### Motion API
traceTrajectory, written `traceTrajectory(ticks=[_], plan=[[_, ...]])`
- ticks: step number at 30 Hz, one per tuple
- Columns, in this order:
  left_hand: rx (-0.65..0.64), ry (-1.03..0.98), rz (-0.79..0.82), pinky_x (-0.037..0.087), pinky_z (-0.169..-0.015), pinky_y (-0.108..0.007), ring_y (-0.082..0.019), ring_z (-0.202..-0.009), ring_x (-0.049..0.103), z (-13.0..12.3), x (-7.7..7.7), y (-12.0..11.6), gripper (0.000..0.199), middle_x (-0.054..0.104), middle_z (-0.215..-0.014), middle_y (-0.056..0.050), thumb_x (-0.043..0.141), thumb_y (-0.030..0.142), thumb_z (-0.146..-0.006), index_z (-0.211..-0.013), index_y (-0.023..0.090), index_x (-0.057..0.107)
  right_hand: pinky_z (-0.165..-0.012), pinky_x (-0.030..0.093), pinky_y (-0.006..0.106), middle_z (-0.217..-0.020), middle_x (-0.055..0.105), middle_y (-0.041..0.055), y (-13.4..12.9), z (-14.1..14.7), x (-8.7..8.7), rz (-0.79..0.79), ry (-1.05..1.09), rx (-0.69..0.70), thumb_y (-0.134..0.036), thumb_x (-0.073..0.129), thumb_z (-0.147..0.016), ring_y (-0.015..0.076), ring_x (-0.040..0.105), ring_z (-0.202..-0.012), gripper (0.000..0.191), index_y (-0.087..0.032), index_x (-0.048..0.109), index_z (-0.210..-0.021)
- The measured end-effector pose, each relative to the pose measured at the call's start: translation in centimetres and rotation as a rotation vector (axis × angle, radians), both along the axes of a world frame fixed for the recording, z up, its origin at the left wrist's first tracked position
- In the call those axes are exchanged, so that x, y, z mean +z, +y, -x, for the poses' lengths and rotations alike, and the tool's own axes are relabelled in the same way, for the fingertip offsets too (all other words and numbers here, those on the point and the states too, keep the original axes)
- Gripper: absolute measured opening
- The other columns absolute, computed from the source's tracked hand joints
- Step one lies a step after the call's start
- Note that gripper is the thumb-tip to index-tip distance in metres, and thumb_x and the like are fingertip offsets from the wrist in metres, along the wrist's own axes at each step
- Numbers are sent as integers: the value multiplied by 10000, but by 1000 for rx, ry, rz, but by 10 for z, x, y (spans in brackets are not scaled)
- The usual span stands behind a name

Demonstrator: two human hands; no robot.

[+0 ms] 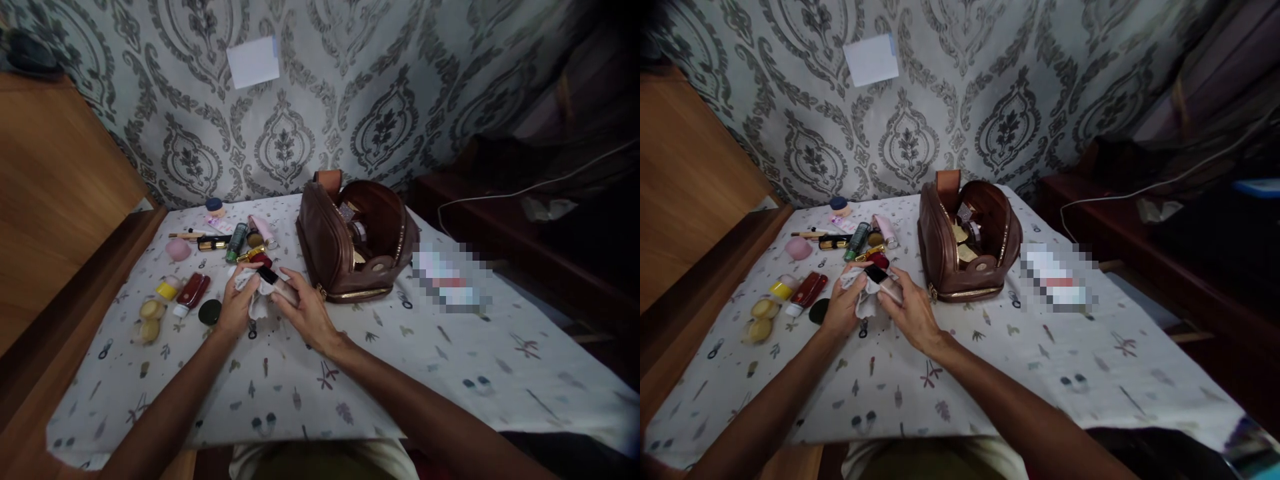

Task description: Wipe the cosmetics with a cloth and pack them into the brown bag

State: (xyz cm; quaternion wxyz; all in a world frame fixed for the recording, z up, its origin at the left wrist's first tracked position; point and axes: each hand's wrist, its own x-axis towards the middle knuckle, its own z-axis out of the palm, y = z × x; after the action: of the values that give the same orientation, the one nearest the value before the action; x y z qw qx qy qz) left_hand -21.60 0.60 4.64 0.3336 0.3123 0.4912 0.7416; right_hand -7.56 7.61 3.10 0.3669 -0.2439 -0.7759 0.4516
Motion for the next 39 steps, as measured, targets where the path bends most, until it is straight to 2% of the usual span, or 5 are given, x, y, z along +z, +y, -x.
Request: traceTrajectory(ticks=[6, 11, 23, 28, 39], plan=[[14, 40, 21, 496, -782, -231, -156, -857, 673, -1, -3, 1, 301, 724, -931, -12, 789, 424, -760, -965, 219, 712, -745, 483, 322, -921, 675, 50, 3, 3, -3, 119, 67, 47, -414, 610, -870, 208, 621, -800, 490, -200, 547, -1308], [48, -46, -1, 485, -936, -275, -187, -1040, 654, -1, -13, 7, 303, 720, -933, -16, 750, 501, -781, -889, 223, 700, -525, 423, 253, -794, 621, 10, 4, 9, -6, 510, 187, 199, -588, 510, -910, 174, 586, -677, 543, -229, 559, -1314], [386, 458, 87, 434, -891, -255, -183, -963, 589, 2, -1, -2, 284, 629, -1024, -9, 742, 225, -789, -1050, 246, 633, -745, 524, 294, -1141, 691, 75, -1, 14, -16, 781, 300, 262, -562, 729, -743, 231, 638, -989, 579, -220, 645, -1202], [386, 703, 60, 442, -864, -305, -208, -926, 570, 8, -5, -3, 106, 585, -922, -19, 704, 198, -797, -893, 238, 684, -699, 515, 274, -1147, 690, 67, -2, 14, -11, 812, 302, 260, -548, 749, -717, 225, 636, -974, 512, -223, 661, -1103], [171, 1171, -65, 502, -784, -312, -199, -936, 594, -11, -16, -10, 350, 571, -1019, -59, 579, 71, -810, -1038, 278, 745, -714, 507, 276, -950, 731, 39, 6, 15, -9, 979, 411, 189, -507, 819, -648, 192, 652, -833, 474, -221, 681, -999]])
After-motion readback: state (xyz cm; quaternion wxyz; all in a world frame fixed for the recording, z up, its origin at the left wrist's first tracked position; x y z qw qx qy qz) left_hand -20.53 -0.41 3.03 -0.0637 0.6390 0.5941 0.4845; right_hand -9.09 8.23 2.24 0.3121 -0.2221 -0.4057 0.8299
